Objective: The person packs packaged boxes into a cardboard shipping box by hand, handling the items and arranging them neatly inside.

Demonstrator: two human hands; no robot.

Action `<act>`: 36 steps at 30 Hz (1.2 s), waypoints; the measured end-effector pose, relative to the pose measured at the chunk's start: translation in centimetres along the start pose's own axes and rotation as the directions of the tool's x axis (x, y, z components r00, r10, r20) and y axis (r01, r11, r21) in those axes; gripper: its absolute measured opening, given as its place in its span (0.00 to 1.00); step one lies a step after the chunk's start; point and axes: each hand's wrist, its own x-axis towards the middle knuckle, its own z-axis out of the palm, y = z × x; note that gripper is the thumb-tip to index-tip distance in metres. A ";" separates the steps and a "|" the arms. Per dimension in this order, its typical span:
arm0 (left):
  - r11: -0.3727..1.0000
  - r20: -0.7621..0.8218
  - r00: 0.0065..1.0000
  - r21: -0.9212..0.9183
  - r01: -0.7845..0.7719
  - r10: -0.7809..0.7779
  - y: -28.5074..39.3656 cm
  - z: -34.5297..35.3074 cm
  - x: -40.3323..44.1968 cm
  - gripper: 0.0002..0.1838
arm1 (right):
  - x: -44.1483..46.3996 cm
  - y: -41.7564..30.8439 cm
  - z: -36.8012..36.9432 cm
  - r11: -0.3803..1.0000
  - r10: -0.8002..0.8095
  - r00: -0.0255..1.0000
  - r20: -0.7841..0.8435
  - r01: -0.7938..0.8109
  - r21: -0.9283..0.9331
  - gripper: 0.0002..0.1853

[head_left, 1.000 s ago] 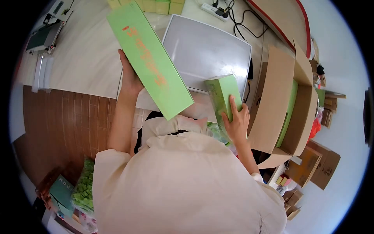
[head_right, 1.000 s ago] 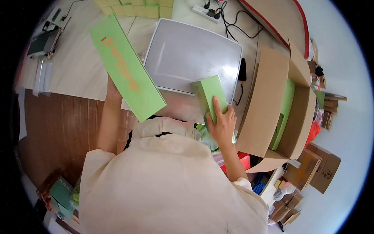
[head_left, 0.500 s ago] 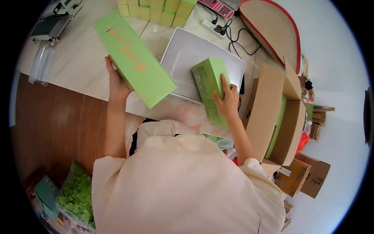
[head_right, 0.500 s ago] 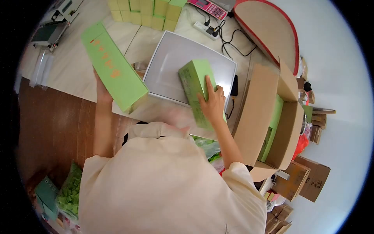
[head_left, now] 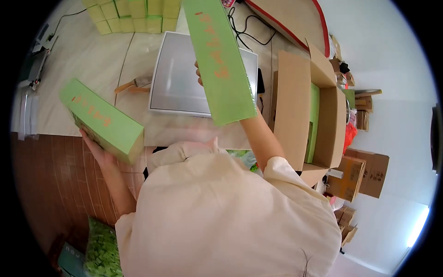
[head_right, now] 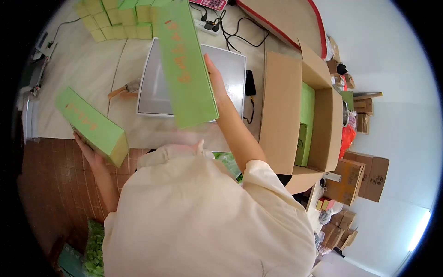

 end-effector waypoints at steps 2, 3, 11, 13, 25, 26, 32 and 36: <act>0.977 -0.126 0.979 0.163 -0.140 0.161 0.3 -0.3 -0.9 0.32 | 0.7 0.1 2.7 0.999 0.047 0.998 0.045 -0.047 0.007 0.23; 0.976 -0.138 0.975 0.155 -0.151 0.173 0.6 -0.9 -1.0 0.32 | 0.6 0.2 4.5 1.000 0.014 0.999 -0.030 -0.014 -0.011 0.23; 0.977 -0.096 0.972 -0.002 -0.215 0.214 3.5 -7.5 -2.2 0.32 | 7.6 3.4 8.2 0.103 -0.209 0.841 0.499 0.526 -0.844 0.31; 0.973 -0.136 0.964 -0.012 -0.232 0.228 3.6 -7.8 -2.7 0.32 | 8.0 5.9 8.8 -0.272 -0.115 0.763 0.637 0.592 -0.759 0.33; 0.960 -0.244 0.929 0.048 -0.275 0.278 3.5 -8.0 -4.5 0.32 | 9.7 11.6 9.1 -0.651 0.105 0.699 0.707 0.586 -0.483 0.32; 0.960 -0.229 0.933 0.034 -0.278 0.279 3.3 -8.4 -4.3 0.32 | 9.6 11.5 8.9 -0.649 0.105 0.692 0.715 0.592 -0.478 0.32; 0.956 -0.171 0.942 0.009 -0.293 0.290 4.0 -10.0 -3.7 0.33 | 7.6 9.4 7.7 -0.663 0.095 0.772 0.628 0.520 -0.539 0.33; 0.946 -0.169 0.931 0.024 -0.324 0.323 4.4 -9.8 -3.8 0.32 | 6.5 7.9 7.0 -0.664 0.074 0.767 0.637 0.515 -0.543 0.33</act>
